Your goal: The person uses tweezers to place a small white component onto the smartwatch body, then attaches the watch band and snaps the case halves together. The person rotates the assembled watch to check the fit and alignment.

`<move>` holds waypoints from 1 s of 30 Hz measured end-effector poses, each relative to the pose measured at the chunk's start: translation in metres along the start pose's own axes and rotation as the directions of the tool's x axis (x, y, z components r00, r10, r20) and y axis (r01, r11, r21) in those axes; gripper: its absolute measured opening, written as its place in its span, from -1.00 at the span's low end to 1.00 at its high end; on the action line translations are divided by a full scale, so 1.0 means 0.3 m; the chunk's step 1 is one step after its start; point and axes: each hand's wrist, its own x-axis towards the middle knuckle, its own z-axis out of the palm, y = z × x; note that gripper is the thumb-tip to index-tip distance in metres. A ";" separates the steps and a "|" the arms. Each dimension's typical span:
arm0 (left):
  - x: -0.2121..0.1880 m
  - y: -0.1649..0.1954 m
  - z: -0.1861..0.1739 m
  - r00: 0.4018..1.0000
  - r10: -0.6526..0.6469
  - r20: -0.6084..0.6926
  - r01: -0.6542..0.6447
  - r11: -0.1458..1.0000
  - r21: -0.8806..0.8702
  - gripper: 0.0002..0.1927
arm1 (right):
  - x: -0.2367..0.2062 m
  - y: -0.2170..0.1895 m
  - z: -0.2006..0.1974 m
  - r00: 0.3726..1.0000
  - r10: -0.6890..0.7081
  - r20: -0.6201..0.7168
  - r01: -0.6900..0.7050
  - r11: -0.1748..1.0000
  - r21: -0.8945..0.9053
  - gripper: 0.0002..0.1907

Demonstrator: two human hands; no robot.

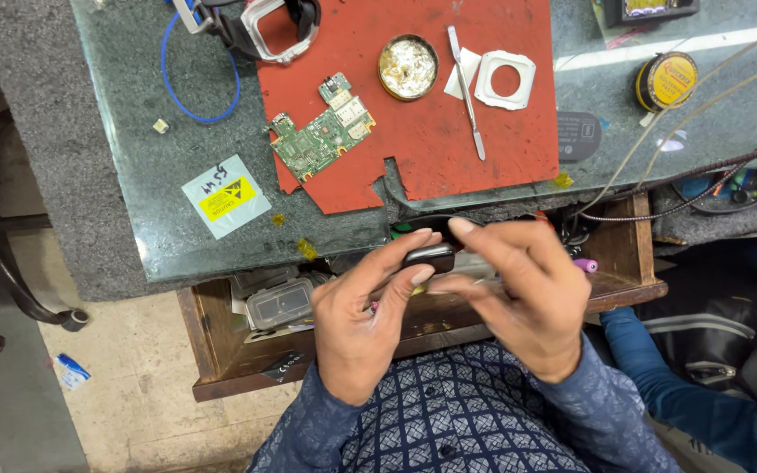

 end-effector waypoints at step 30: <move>-0.070 -0.036 0.068 0.995 0.102 -0.007 -0.102 0.991 -0.085 -0.81 | -0.064 -0.005 -0.008 0.989 0.134 -0.066 -0.115 0.966 0.233 -0.74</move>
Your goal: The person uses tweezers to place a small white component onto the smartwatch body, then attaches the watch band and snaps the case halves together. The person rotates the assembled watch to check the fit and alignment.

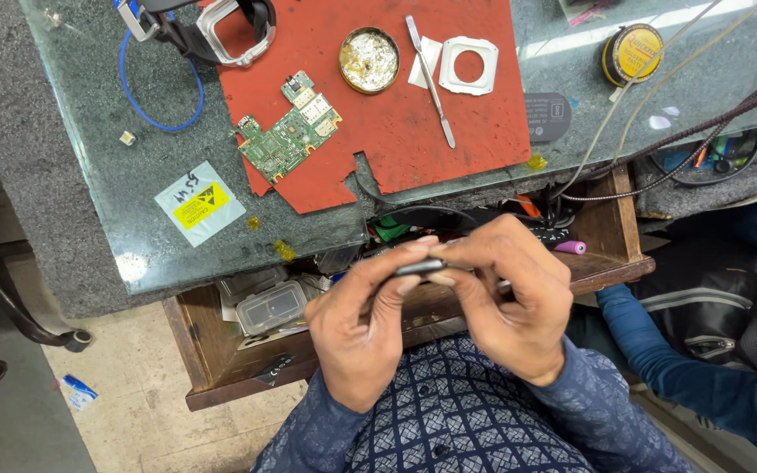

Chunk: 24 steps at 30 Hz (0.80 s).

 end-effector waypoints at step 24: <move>0.019 0.057 -0.014 0.998 0.004 0.056 -0.003 1.000 -0.003 -0.82 | 0.004 -0.040 -0.030 1.000 0.000 0.031 0.002 0.998 -0.065 -0.73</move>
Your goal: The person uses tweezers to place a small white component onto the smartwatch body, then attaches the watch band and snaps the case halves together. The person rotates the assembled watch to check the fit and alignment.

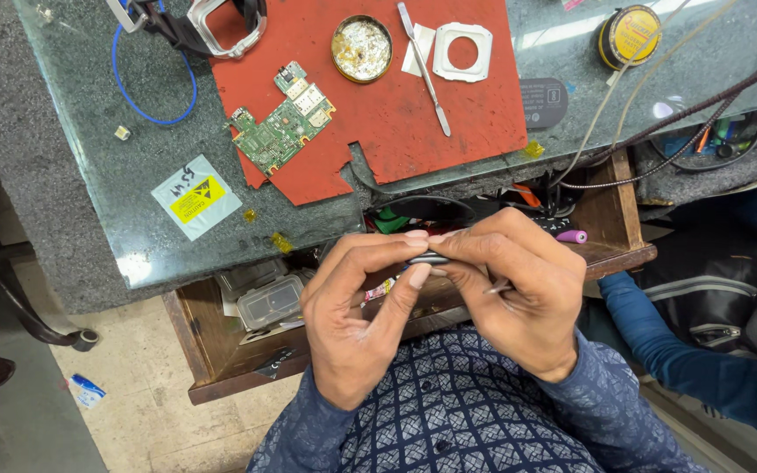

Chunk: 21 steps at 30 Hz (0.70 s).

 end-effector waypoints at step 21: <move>0.001 -0.063 0.030 0.939 -0.343 -0.027 0.288 0.827 -0.483 -0.72 | 0.035 0.010 -0.060 0.968 0.248 0.044 -0.252 0.959 0.127 -0.61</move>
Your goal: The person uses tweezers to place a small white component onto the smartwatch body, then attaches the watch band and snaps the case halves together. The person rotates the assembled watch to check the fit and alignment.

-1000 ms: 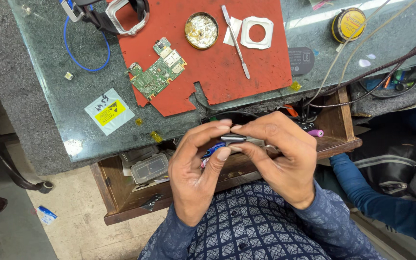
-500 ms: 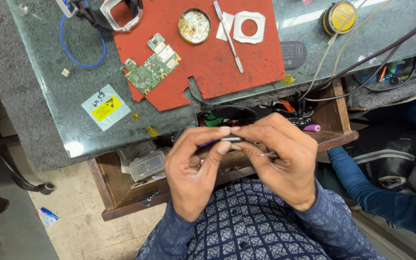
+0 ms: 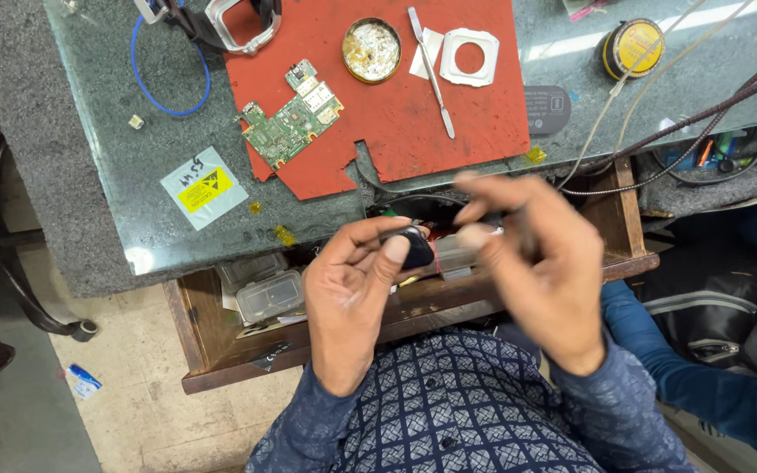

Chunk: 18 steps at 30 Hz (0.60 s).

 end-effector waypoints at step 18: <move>0.085 0.077 -0.012 0.997 -0.021 -0.074 0.027 0.997 0.074 -0.79 | 0.333 0.027 -0.009 0.827 -0.561 -0.039 0.401 0.638 -0.658 -0.64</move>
